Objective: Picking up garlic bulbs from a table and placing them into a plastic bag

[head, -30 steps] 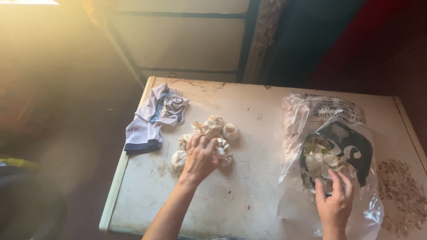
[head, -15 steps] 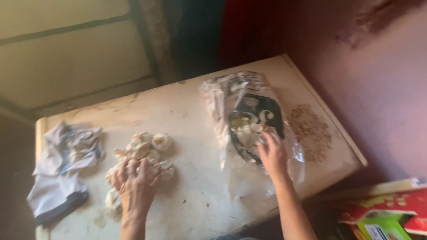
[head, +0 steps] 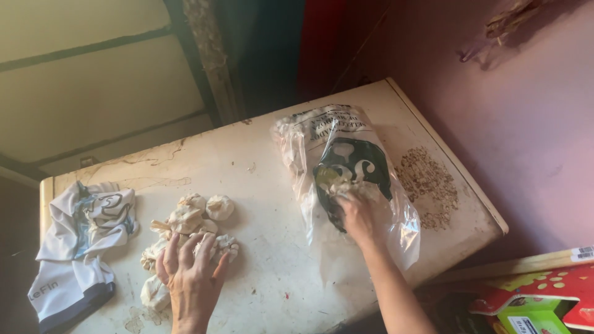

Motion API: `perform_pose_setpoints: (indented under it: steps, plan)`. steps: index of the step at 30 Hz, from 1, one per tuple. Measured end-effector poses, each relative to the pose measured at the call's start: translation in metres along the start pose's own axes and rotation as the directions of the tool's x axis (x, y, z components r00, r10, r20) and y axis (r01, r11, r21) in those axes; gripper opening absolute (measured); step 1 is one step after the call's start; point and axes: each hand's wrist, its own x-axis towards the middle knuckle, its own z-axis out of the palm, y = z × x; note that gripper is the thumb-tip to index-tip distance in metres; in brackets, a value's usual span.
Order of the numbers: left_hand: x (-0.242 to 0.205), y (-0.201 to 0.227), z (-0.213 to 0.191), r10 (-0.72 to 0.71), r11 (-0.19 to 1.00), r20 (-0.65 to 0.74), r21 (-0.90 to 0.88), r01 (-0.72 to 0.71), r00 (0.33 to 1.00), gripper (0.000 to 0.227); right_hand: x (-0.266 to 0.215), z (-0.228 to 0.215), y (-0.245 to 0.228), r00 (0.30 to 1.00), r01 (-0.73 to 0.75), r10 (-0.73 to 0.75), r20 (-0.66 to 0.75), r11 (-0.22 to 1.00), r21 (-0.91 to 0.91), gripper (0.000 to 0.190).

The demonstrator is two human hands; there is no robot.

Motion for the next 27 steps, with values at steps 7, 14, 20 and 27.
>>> perform_pose_setpoints:
  steps: [7, 14, 20, 27]
  plan:
    - [0.001, 0.01, 0.006, 0.027, 0.999, 0.009, -0.032, -0.027, 1.0, 0.04, -0.002, -0.006, 0.036, 0.966, -0.257, 0.255, 0.035, 0.952, 0.164, 0.06]
    - [0.003, 0.03, 0.004, 0.099, 0.991, -0.021, -0.092, -0.101, 0.995, 0.037, -0.016, -0.031, 0.032, 0.829, -0.529, 0.537, 0.157, 0.843, -0.092, 0.034]
    - [-0.004, 0.033, 0.005, 0.095, 0.99, 0.009, -0.108, -0.094, 0.995, 0.038, -0.015, 0.022, 0.07, 0.734, -0.572, 0.62, 0.277, 0.785, -0.238, 0.037]
    - [-0.008, 0.035, 0.001, 0.078, 0.974, 0.08, -0.217, -0.059, 0.994, 0.038, -0.011, 0.037, 0.073, 0.9, -0.416, 0.43, 0.071, 0.896, -0.159, 0.056]
